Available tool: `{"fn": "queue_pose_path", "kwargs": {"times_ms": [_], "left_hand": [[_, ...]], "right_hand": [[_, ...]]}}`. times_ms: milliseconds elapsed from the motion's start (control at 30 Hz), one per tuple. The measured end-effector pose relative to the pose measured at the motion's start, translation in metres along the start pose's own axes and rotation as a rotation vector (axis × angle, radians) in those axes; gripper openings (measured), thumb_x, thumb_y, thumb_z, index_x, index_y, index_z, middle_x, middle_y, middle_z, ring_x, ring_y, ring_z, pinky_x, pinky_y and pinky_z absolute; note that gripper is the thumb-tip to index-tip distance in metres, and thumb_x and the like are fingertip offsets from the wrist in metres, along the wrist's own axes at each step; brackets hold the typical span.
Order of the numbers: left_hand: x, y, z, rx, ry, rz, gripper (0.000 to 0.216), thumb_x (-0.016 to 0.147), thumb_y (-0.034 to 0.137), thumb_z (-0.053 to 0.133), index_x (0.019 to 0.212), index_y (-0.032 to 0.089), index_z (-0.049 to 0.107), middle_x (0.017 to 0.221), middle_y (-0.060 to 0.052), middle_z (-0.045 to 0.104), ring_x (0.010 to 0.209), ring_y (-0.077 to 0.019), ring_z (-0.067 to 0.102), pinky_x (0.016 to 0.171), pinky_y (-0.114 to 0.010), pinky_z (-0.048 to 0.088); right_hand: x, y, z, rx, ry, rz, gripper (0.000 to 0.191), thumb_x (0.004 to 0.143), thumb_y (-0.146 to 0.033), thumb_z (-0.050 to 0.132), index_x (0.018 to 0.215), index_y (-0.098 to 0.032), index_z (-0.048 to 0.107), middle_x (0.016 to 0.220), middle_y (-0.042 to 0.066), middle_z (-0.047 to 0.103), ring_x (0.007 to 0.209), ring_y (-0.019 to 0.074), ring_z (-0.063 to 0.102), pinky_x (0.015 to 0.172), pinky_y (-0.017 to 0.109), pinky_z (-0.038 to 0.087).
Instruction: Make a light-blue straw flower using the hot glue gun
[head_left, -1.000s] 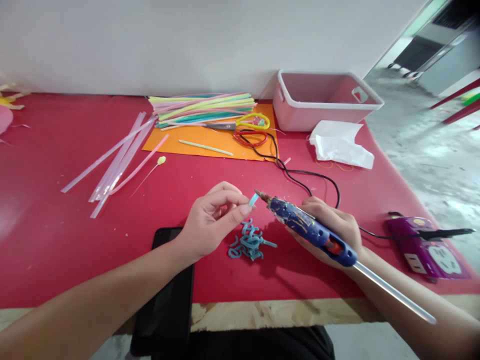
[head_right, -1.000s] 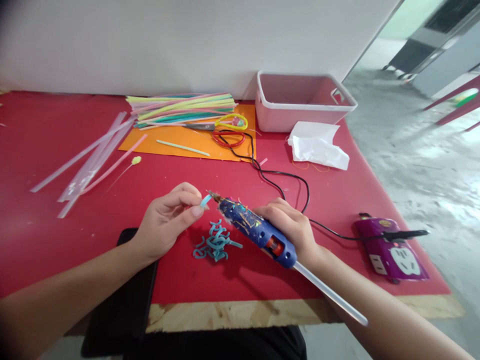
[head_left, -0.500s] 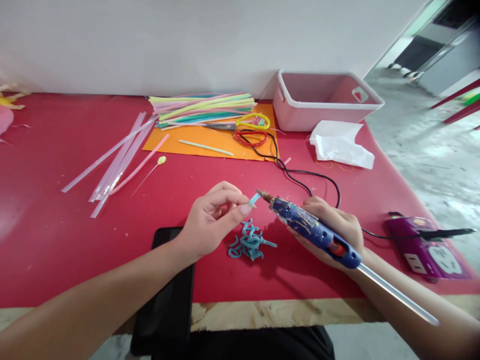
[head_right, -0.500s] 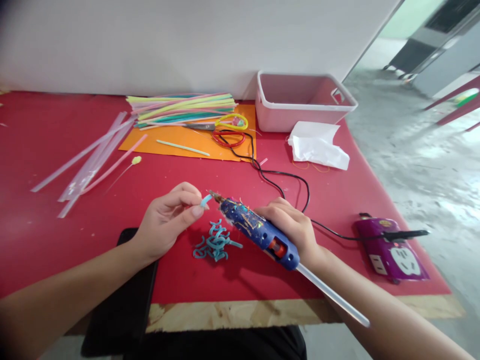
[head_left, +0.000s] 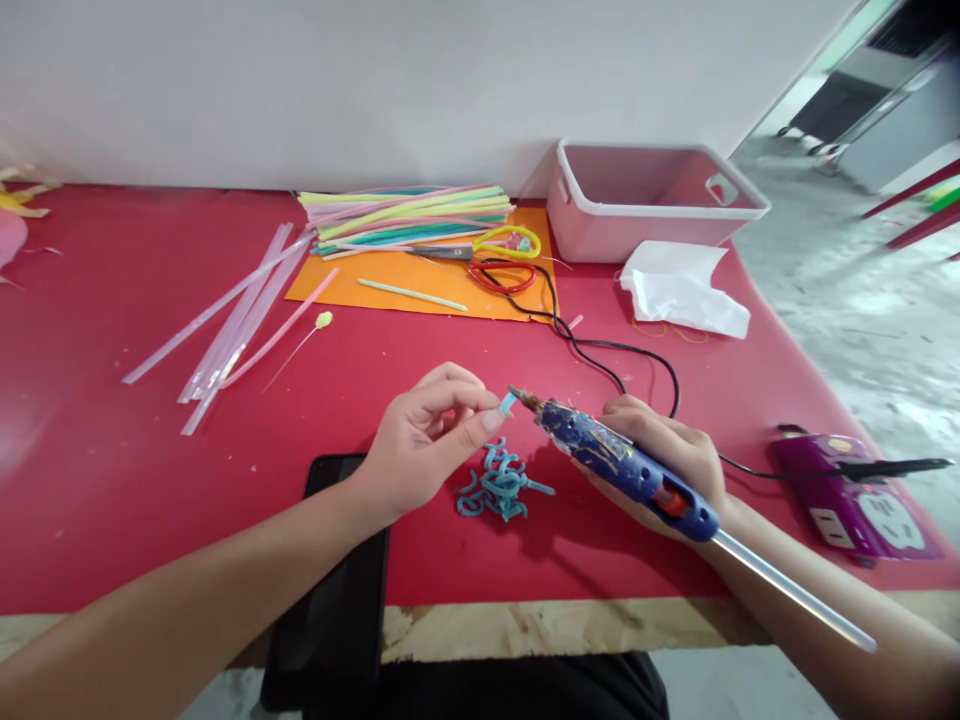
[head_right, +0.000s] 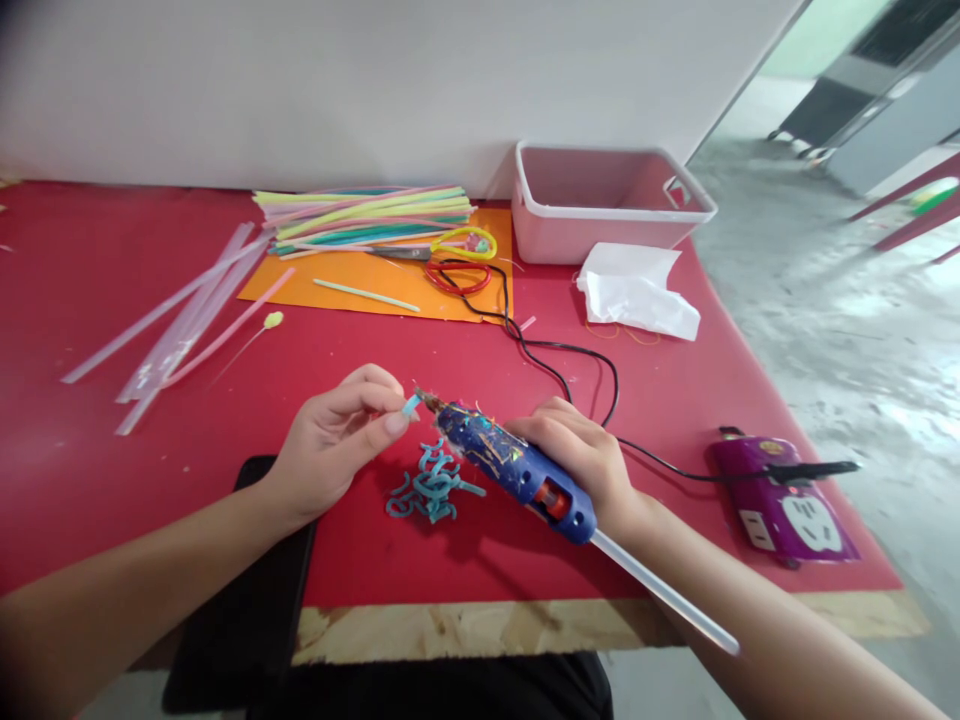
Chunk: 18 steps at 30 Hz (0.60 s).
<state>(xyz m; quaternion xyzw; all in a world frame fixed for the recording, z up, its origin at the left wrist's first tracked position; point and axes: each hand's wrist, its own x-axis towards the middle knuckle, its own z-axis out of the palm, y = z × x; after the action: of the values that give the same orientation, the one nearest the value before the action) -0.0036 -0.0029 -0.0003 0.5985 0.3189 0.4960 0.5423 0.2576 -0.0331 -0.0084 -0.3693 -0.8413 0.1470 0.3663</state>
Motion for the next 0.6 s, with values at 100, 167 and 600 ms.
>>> {"fn": "queue_pose_path", "kwargs": {"times_ms": [100, 167, 600], "left_hand": [[0.0005, 0.0006, 0.0000, 0.005, 0.005, -0.002, 0.009, 0.086, 0.025, 0.073, 0.079, 0.019, 0.073, 0.081, -0.002, 0.057, 0.069, -0.0102, 0.055, 0.057, -0.020, 0.046], [0.0007, 0.0008, -0.0001, 0.006, 0.003, -0.002, 0.009, 0.086, 0.025, 0.073, 0.079, 0.019, 0.073, 0.081, -0.002, 0.057, 0.069, -0.0103, 0.055, 0.057, -0.020, 0.046], [0.0003, 0.0001, -0.0009, 0.030, -0.011, -0.002, 0.012, 0.086, 0.025, 0.073, 0.077, 0.019, 0.072, 0.080, -0.001, 0.055, 0.067, -0.0102, 0.051, 0.055, -0.022, 0.040]], "right_hand": [[-0.0001, 0.0008, -0.0002, 0.010, -0.009, -0.005, 0.019, 0.087, -0.017, 0.062, 0.106, -0.023, 0.061, 0.075, 0.003, 0.060, 0.065, 0.0180, 0.059, 0.058, 0.030, 0.050], [-0.0008, 0.0018, -0.0002, 0.021, -0.013, -0.011, 0.022, 0.087, -0.015, 0.063, 0.107, -0.022, 0.061, 0.076, 0.003, 0.060, 0.066, 0.0178, 0.059, 0.058, 0.030, 0.050], [-0.0005, 0.0030, 0.0013, 0.068, -0.015, -0.050, 0.025, 0.086, -0.015, 0.063, 0.110, -0.021, 0.062, 0.076, 0.002, 0.059, 0.068, 0.0182, 0.059, 0.060, 0.030, 0.052]]}}
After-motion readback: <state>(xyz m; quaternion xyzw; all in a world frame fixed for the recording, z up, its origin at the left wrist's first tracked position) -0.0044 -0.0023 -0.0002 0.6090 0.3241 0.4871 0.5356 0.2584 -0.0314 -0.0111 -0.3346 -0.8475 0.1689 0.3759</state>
